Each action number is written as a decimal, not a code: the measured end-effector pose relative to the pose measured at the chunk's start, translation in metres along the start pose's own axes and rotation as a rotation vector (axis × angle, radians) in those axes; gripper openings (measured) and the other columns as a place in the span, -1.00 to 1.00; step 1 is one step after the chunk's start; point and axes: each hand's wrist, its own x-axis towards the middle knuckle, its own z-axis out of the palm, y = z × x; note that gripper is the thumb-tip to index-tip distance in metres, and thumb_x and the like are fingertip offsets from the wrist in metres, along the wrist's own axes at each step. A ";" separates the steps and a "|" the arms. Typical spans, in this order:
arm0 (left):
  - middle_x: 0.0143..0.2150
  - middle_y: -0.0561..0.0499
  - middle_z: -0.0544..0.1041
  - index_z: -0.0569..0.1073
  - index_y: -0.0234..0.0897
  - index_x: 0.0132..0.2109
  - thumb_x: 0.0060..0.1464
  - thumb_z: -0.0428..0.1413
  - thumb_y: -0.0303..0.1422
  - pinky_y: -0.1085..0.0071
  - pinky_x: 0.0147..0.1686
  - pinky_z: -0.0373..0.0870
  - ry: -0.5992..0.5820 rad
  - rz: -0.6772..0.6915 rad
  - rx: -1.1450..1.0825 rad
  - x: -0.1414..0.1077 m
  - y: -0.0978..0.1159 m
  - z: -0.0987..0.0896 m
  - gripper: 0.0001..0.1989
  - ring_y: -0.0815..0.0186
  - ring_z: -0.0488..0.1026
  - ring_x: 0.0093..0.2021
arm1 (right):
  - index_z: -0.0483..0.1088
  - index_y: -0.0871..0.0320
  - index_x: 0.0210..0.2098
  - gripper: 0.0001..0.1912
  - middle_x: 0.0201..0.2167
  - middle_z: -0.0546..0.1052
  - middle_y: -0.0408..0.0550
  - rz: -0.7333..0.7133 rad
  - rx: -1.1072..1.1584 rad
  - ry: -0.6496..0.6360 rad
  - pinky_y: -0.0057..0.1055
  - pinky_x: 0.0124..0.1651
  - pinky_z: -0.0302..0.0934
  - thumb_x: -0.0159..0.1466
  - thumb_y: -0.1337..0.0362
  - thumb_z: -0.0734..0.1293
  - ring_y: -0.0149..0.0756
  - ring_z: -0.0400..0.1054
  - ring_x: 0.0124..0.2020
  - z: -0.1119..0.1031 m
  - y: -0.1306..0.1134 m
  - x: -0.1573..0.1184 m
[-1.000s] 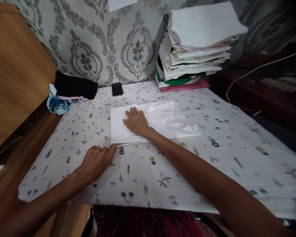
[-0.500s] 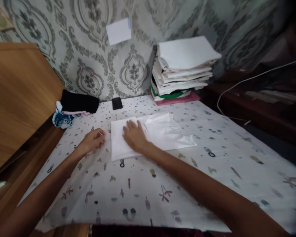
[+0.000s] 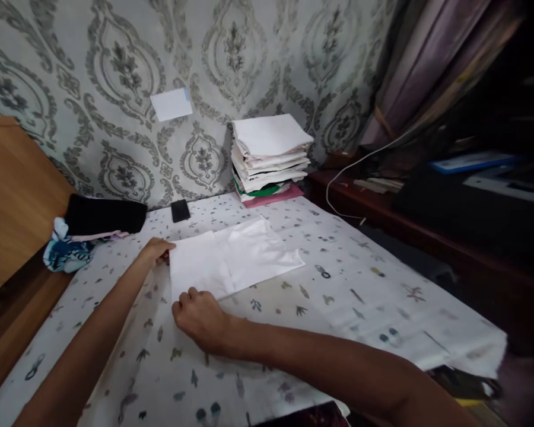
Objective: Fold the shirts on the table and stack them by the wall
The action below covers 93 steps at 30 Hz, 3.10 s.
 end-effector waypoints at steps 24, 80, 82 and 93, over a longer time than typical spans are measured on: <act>-0.48 -0.01 0.50 0.45 -0.39 -0.36 0.11 0.21 -0.43 0.51 -0.55 0.36 -0.350 0.234 -0.010 -0.012 0.180 0.206 -0.88 0.40 0.45 -0.51 | 0.25 0.12 -0.49 -0.85 -0.68 0.46 -0.24 1.062 1.601 0.737 -0.53 -0.47 0.33 0.04 0.47 0.29 -0.35 0.49 -0.52 -0.029 0.149 -0.154; -0.56 0.10 0.31 0.33 -0.24 -0.51 -0.05 0.14 -0.23 0.38 -0.40 0.27 -0.238 0.734 0.223 0.032 0.078 0.153 -0.78 0.33 0.26 -0.49 | 0.35 0.15 0.13 -0.63 0.25 0.35 0.09 0.440 0.685 0.344 -0.19 0.22 0.18 0.35 0.36 0.19 -0.20 0.24 0.26 0.028 0.290 -0.044; -0.57 0.14 0.26 0.26 -0.22 -0.50 -0.03 0.12 -0.17 0.44 -0.47 0.19 -0.274 0.742 0.192 0.033 0.076 0.156 -0.73 0.39 0.20 -0.53 | 0.40 0.20 0.03 -0.68 0.17 0.42 0.11 0.433 0.625 0.348 -0.20 0.20 0.19 0.33 0.41 0.18 -0.19 0.30 0.19 0.027 0.294 -0.048; -0.55 0.11 0.27 0.27 -0.19 -0.45 0.14 0.04 -0.20 0.33 -0.28 0.20 -0.142 0.846 0.492 0.034 0.071 0.149 -0.75 0.28 0.24 -0.44 | 0.40 0.22 0.03 -0.69 0.07 0.48 0.12 0.412 0.350 0.229 -0.11 0.33 -0.01 0.39 0.39 0.12 -0.16 0.23 0.23 0.025 0.292 -0.048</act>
